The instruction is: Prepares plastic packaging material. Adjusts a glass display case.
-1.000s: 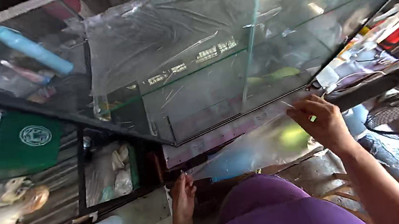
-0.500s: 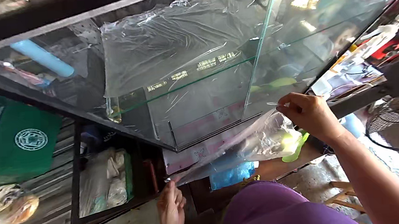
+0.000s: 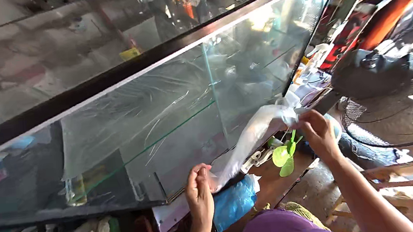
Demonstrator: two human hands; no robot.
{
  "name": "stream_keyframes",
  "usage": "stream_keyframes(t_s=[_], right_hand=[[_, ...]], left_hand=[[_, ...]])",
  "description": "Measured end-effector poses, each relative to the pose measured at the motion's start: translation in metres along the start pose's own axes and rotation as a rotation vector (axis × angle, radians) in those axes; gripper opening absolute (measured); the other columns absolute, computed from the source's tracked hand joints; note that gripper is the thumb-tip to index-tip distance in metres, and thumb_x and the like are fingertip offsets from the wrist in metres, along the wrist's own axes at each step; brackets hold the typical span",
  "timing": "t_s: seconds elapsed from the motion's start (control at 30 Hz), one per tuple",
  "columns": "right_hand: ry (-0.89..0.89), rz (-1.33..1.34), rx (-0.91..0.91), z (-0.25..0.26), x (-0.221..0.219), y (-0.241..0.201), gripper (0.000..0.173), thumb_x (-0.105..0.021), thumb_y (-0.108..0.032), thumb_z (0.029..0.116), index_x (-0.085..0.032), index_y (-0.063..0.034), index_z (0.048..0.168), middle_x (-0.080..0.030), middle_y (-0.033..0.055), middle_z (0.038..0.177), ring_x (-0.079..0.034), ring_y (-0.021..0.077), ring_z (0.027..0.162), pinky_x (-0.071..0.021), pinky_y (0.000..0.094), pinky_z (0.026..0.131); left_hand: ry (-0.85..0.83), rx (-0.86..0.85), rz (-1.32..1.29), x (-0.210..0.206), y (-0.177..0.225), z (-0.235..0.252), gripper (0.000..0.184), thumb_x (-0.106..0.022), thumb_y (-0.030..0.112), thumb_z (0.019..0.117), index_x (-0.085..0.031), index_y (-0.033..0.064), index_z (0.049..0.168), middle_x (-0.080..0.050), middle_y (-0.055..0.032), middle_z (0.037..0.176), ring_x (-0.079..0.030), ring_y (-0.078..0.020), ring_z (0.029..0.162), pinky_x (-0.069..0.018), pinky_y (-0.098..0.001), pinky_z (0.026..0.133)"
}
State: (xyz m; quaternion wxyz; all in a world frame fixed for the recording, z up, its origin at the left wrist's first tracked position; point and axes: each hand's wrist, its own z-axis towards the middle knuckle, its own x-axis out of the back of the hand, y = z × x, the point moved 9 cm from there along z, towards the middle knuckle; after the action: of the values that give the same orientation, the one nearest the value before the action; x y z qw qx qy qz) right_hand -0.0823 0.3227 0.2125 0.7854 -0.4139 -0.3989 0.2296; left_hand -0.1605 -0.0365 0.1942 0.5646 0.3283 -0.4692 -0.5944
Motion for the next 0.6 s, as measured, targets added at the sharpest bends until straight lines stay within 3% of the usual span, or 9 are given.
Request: stream_keyframes(t_s=[0.07, 0.17, 0.27, 0.33, 0.4, 0.47, 0.5, 0.53, 0.6], right_hand=[[-0.031, 0.060, -0.048, -0.011, -0.006, 0.020, 0.030, -0.050, -0.014, 0.0976, -0.060, 0.0100, 0.112, -0.069, 0.0082, 0.088, -0.068, 0.0085, 0.074, -0.0604, 0.0306, 0.069], [-0.113, 0.047, -0.116, -0.020, -0.013, 0.052, 0.028, -0.051, -0.012, 0.0971, -0.062, 0.0089, 0.113, -0.066, 0.0080, 0.084, -0.061, 0.0076, 0.064, -0.0544, 0.0286, 0.059], [-0.177, 0.076, -0.175, -0.016, -0.006, 0.076, 0.026, -0.052, -0.013, 0.0956, -0.065, 0.0054, 0.108, -0.064, 0.0034, 0.079, -0.056, 0.0036, 0.063, -0.0494, 0.0248, 0.059], [-0.291, 0.090, -0.239, -0.010, -0.002, 0.088, 0.025, -0.050, -0.015, 0.0941, -0.066, 0.0013, 0.105, -0.062, -0.0016, 0.077, -0.053, -0.0003, 0.063, -0.0473, 0.0211, 0.059], [-0.400, -0.053, -0.267, 0.000, -0.002, 0.099, 0.025, -0.052, -0.018, 0.0966, -0.068, -0.0009, 0.104, -0.063, 0.0038, 0.077, -0.057, 0.0106, 0.064, -0.0487, 0.0327, 0.061], [-0.351, -0.235, -0.227, 0.019, -0.002, 0.104, 0.026, -0.058, -0.020, 0.0990, -0.071, 0.0005, 0.107, -0.071, 0.0170, 0.097, -0.069, 0.0301, 0.088, -0.0560, 0.0516, 0.079], [-0.282, -0.267, -0.169, 0.030, -0.003, 0.105, 0.026, -0.060, -0.019, 0.0978, -0.072, 0.0015, 0.106, -0.069, 0.0209, 0.112, -0.067, 0.0358, 0.104, -0.0543, 0.0544, 0.090], [-0.203, -0.270, -0.100, 0.042, -0.004, 0.105, 0.025, -0.060, -0.018, 0.0955, -0.072, 0.0023, 0.104, -0.066, 0.0236, 0.124, -0.062, 0.0395, 0.117, -0.0511, 0.0551, 0.098], [-0.078, -0.204, 0.010, 0.064, -0.007, 0.104, 0.024, -0.060, -0.016, 0.0925, -0.072, 0.0032, 0.099, -0.060, 0.0264, 0.136, -0.056, 0.0415, 0.128, -0.0475, 0.0541, 0.105]], left_hand=[[-0.021, 0.108, -0.063, -0.015, -0.026, 0.002, 0.027, -0.038, 0.014, 0.1082, -0.062, 0.0021, 0.111, -0.054, 0.0117, 0.071, -0.048, 0.0042, 0.053, -0.0436, -0.0142, 0.049], [-0.023, 0.258, -0.043, -0.018, -0.062, -0.010, 0.029, -0.039, 0.017, 0.1083, -0.064, 0.0032, 0.111, -0.056, 0.0127, 0.072, -0.048, 0.0060, 0.054, -0.0426, -0.0124, 0.049], [-0.021, 0.362, 0.055, -0.012, -0.085, -0.027, 0.027, -0.042, 0.022, 0.1071, -0.065, 0.0078, 0.106, -0.058, 0.0143, 0.072, -0.051, 0.0068, 0.057, -0.0437, -0.0118, 0.052], [-0.098, 0.361, 0.262, -0.017, -0.089, -0.026, 0.029, -0.058, 0.022, 0.1004, -0.064, -0.0001, 0.118, -0.069, -0.0016, 0.095, -0.065, -0.0045, 0.081, -0.0564, -0.0248, 0.073], [-0.168, 0.306, 0.447, -0.035, -0.094, -0.013, 0.057, -0.073, 0.025, 0.0906, -0.057, -0.0053, 0.136, -0.070, -0.0195, 0.122, -0.069, -0.0260, 0.111, -0.0559, -0.0469, 0.095], [-0.189, 0.259, 0.526, -0.059, -0.101, 0.008, 0.075, -0.079, 0.029, 0.0858, -0.049, -0.0059, 0.145, -0.062, -0.0244, 0.137, -0.061, -0.0340, 0.128, -0.0498, -0.0538, 0.105], [-0.193, 0.241, 0.534, -0.070, -0.104, 0.018, 0.078, -0.081, 0.030, 0.0850, -0.048, -0.0061, 0.146, -0.059, -0.0254, 0.140, -0.058, -0.0349, 0.131, -0.0497, -0.0534, 0.105], [-0.182, 0.219, 0.533, -0.080, -0.106, 0.027, 0.076, -0.082, 0.031, 0.0847, -0.050, -0.0068, 0.143, -0.060, -0.0265, 0.139, -0.060, -0.0351, 0.129, -0.0526, -0.0524, 0.101], [-0.145, 0.183, 0.495, -0.093, -0.107, 0.043, 0.061, -0.081, 0.029, 0.0853, -0.061, -0.0064, 0.131, -0.067, -0.0239, 0.128, -0.067, -0.0298, 0.117, -0.0566, -0.0466, 0.093]])
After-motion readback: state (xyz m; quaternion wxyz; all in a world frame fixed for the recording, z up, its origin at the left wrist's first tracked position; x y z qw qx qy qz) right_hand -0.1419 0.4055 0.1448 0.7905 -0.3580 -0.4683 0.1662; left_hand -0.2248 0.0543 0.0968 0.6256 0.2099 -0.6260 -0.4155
